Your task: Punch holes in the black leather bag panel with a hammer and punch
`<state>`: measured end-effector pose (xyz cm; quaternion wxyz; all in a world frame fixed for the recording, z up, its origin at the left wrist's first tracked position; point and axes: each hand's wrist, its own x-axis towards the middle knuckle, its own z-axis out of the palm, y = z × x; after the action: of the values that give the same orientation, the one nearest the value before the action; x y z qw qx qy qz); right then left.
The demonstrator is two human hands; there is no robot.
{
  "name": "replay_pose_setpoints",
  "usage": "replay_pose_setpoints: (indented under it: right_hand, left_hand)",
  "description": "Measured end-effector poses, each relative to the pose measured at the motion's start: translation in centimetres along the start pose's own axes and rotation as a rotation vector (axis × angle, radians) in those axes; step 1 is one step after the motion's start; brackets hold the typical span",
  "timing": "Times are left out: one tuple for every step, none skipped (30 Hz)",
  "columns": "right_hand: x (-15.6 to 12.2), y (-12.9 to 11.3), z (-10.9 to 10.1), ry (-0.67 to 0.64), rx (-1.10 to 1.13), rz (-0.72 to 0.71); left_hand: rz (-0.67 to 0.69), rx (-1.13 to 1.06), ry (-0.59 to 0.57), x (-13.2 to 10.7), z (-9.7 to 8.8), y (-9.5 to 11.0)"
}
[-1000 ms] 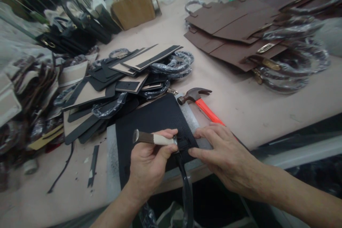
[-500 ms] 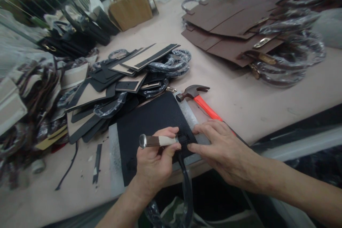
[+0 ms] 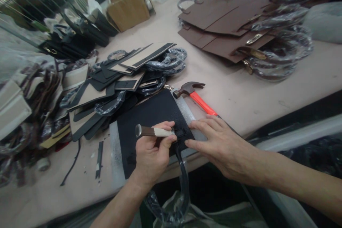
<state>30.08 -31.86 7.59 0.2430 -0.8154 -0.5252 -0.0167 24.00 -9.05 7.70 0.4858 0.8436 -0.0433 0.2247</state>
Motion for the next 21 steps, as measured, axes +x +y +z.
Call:
replay_pose_setpoints:
  right_hand:
    - [-0.1, -0.1, 0.1, 0.003, -0.008, -0.001]
    - [-0.3, -0.1, 0.1, 0.008, -0.012, -0.006]
    - [-0.4, -0.2, 0.2, 0.019, -0.008, -0.019]
    - [-0.6, -0.2, 0.2, 0.042, 0.004, -0.030]
    - [-0.8, -0.2, 0.2, 0.080, 0.019, -0.038]
    - [-1.0, -0.1, 0.1, 0.135, 0.033, -0.035]
    - [-1.2, 0.0, -0.1, 0.197, 0.042, -0.021]
    - [-1.4, 0.1, -0.3, 0.263, 0.041, 0.007]
    - [-1.7, 0.2, -0.5, 0.318, 0.028, 0.045]
    - [-1.9, 0.4, -0.8, 0.359, 0.010, 0.081]
    - [-2.1, 0.6, -1.0, 0.382, -0.010, 0.113]
    - [-2.3, 0.8, -1.2, 0.391, -0.031, 0.143]
    - [-2.5, 1.0, -1.4, 0.387, -0.053, 0.171]
    - [-2.6, 1.3, -1.5, 0.375, -0.078, 0.203]
    - [-2.8, 1.6, -1.6, 0.355, -0.113, 0.239]
    - [-2.9, 2.0, -1.7, 0.332, -0.161, 0.282]
    - [-3.0, 2.4, -1.7, 0.303, -0.218, 0.327]
    - [-3.0, 2.7, -1.8, 0.269, -0.275, 0.377]
    - [-2.9, 2.9, -1.9, 0.222, -0.325, 0.429]
    - [-2.8, 3.0, -2.1, 0.162, -0.357, 0.478]
    - [-2.5, 3.0, -2.2, 0.090, -0.362, 0.520]
  left_hand:
    - [0.024, 0.024, 0.001, -0.1, 0.1, 0.0]
    - [0.042, 0.044, 0.002, -0.1, 0.1, 0.0]
    - [0.053, 0.059, 0.001, -0.1, 0.1, 0.1]
    - [0.060, 0.072, 0.002, -0.1, 0.2, 0.1]
    - [0.064, 0.081, 0.001, -0.1, 0.2, 0.2]
    - [0.068, 0.084, 0.002, -0.1, 0.2, 0.3]
    - [0.071, 0.085, 0.003, -0.1, 0.2, 0.3]
    - [0.074, 0.083, 0.006, 0.0, 0.3, 0.4]
    - [0.078, 0.081, 0.008, 0.0, 0.3, 0.4]
    - [0.085, 0.080, 0.011, 0.0, 0.3, 0.4]
    - [0.093, 0.081, 0.011, 0.0, 0.4, 0.4]
    - [0.100, 0.085, 0.011, 0.0, 0.5, 0.4]
    - [0.105, 0.090, 0.010, 0.0, 0.5, 0.4]
    - [0.110, 0.093, 0.009, 0.0, 0.6, 0.4]
    - [0.111, 0.095, 0.008, 0.0, 0.6, 0.4]
    - [0.108, 0.097, 0.008, 0.0, 0.7, 0.5]
    - [0.101, 0.098, 0.011, 0.0, 0.8, 0.5]
    - [0.096, 0.096, 0.014, 0.0, 0.8, 0.5]
    - [0.089, 0.095, 0.016, 0.0, 0.9, 0.6]
    - [0.080, 0.093, 0.015, 0.0, 0.9, 0.6]
    - [0.073, 0.089, 0.013, 0.0, 1.0, 0.6]
